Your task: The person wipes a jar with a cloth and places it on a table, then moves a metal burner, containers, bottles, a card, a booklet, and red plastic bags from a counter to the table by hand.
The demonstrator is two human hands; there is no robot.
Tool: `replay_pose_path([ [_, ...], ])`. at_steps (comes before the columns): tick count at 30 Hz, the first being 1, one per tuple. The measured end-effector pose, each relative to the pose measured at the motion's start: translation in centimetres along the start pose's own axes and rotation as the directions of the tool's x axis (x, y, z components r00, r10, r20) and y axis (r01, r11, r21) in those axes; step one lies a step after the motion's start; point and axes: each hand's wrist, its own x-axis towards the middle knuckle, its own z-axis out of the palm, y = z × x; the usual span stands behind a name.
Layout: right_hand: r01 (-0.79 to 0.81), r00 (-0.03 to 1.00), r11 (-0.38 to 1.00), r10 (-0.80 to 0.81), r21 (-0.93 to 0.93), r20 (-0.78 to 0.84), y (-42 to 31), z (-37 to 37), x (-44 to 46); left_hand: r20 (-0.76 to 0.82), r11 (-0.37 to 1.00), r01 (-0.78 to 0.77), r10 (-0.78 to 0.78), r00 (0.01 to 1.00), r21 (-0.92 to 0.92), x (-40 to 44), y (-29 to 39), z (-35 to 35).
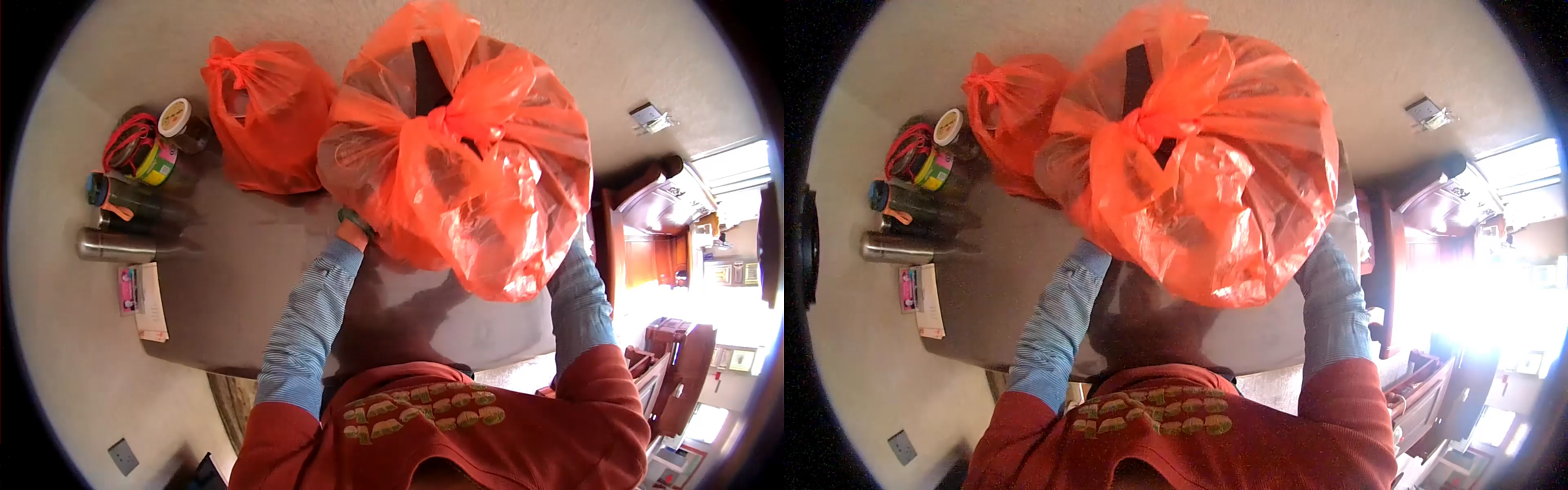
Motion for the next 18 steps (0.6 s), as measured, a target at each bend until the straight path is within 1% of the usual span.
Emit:
replay_pose_path([
  [9, 0.057, 0.998, 0.997, -0.058, -0.042, -0.022, -2.5, -1.6, 1.3, 0.043, 0.998, -0.010, 0.013, 0.999, -0.062, 2.4, -1.2, -1.2],
  [11, 0.059, 0.998, 0.997, -0.060, -0.050, -0.019, -2.6, -1.7, 1.3, 0.057, 0.997, -0.077, 0.076, 0.996, 0.026, 2.9, -1.7, -1.2],
  [12, 0.058, 0.998, 0.997, -0.059, -0.053, -0.020, -2.6, -1.9, 1.2, 0.076, 0.967, -0.171, 0.159, 0.984, 0.188, 3.0, -2.1, -1.0],
  [13, 0.056, 0.998, 0.997, -0.057, -0.059, -0.017, -2.5, -2.0, 1.2, 0.095, 0.903, -0.260, 0.242, 0.966, 0.342, 3.1, -2.5, -0.8],
  [14, 0.058, 0.998, 0.996, -0.059, -0.064, -0.009, -2.5, -2.0, 1.1, 0.048, 0.971, -0.170, 0.164, 0.985, 0.166, 2.9, -2.1, 0.0],
  [15, 0.057, 0.998, 0.996, -0.057, -0.064, -0.002, -2.4, -1.9, 1.1, 0.019, 0.997, -0.078, 0.078, 0.997, -0.022, 2.7, -1.8, 0.5],
  [16, 0.056, 0.998, 0.996, -0.055, -0.071, 0.006, -2.3, -1.8, 0.9, 0.011, 0.996, -0.085, 0.085, 0.996, -0.030, 3.0, -2.0, 0.0],
  [17, 0.051, 0.999, 0.996, -0.050, -0.076, 0.014, -2.0, -1.7, 0.7, 0.043, 0.961, -0.192, 0.187, 0.981, 0.200, 3.3, -2.1, -0.4],
  [18, 0.052, 0.998, 0.996, -0.051, -0.075, 0.022, -1.7, -1.5, 0.6, 0.064, 0.920, -0.244, 0.236, 0.970, 0.308, 3.2, -2.5, -1.0],
])
